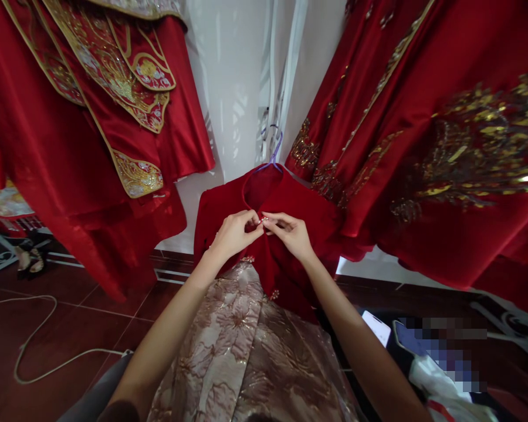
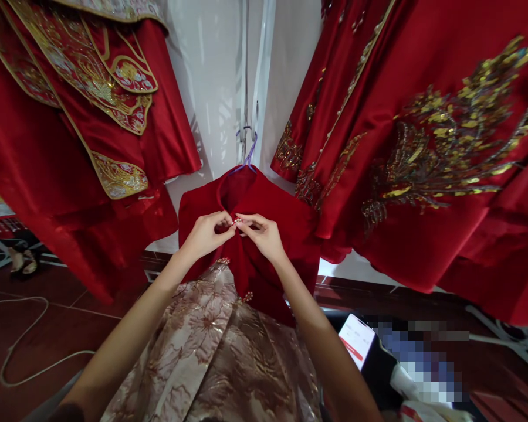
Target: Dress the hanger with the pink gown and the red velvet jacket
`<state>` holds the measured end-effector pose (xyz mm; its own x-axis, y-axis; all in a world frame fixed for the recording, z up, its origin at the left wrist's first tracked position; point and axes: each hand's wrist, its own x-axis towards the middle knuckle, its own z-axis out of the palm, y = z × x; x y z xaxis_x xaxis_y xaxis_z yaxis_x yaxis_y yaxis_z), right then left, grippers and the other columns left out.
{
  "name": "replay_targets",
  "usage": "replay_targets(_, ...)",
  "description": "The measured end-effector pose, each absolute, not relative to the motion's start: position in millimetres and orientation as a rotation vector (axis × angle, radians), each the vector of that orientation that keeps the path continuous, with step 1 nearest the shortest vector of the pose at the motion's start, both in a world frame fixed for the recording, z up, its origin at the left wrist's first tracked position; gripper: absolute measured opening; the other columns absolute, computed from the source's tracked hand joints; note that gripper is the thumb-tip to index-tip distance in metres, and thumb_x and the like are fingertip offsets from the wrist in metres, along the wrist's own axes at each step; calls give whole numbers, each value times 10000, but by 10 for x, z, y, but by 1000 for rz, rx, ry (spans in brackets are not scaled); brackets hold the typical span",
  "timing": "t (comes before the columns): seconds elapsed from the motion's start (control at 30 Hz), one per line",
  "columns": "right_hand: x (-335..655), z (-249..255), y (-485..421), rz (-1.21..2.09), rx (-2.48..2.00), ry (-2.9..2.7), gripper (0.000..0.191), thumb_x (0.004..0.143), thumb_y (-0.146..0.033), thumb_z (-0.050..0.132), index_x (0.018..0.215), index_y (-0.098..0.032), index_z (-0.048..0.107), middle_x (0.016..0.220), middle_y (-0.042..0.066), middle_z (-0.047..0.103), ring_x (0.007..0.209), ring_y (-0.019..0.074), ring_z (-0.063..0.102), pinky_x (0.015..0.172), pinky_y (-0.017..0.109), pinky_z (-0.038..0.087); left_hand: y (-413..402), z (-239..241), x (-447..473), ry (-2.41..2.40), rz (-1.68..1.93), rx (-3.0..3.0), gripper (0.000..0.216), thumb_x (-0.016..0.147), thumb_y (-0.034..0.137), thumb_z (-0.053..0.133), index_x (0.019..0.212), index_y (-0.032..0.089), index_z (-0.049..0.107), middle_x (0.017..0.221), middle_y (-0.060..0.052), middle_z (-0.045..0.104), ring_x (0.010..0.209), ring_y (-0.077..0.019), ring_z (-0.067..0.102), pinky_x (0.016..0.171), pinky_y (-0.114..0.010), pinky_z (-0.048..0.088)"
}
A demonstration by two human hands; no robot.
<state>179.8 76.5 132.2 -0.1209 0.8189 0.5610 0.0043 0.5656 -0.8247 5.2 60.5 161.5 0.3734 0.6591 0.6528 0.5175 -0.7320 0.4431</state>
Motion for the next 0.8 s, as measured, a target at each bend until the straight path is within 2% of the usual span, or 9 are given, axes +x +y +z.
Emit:
replay_targets(0.3,1796,1311,756,724,-708,-1578,359,704,-345,723,1048,-249,696,947,41,641,828,154,618,788,336,543,609,1702,24,1012,1163,2635,58,802,205,521,750,192,544,747,1,579,647,-118,526,619,-230,389)
replay_targets(0.53,1798,1345,725,731,-766,-1630,372,727,-391,685,1056,-219,667,977,54,630,867,166,612,774,324,542,629,1685,32,1006,1110,2672,77,814,185,501,779,196,568,762,-3,568,673,-125,540,652,-235,406)
replay_targets(0.67,1649,1310,663,617,-843,-1548,408,784,-393,605,1145,-221,521,1029,65,579,922,168,593,748,301,544,650,1502,127,1007,1296,2454,73,838,200,495,872,199,560,871,-21,618,783,-139,590,752,-257,449)
replay_targets(0.8,1467,1170,460,440,-1004,-1427,506,784,-359,585,1208,-217,349,1079,92,513,776,148,593,629,283,529,611,1300,167,946,1439,2031,152,883,274,459,967,198,560,990,-46,645,903,-135,615,831,-263,472)
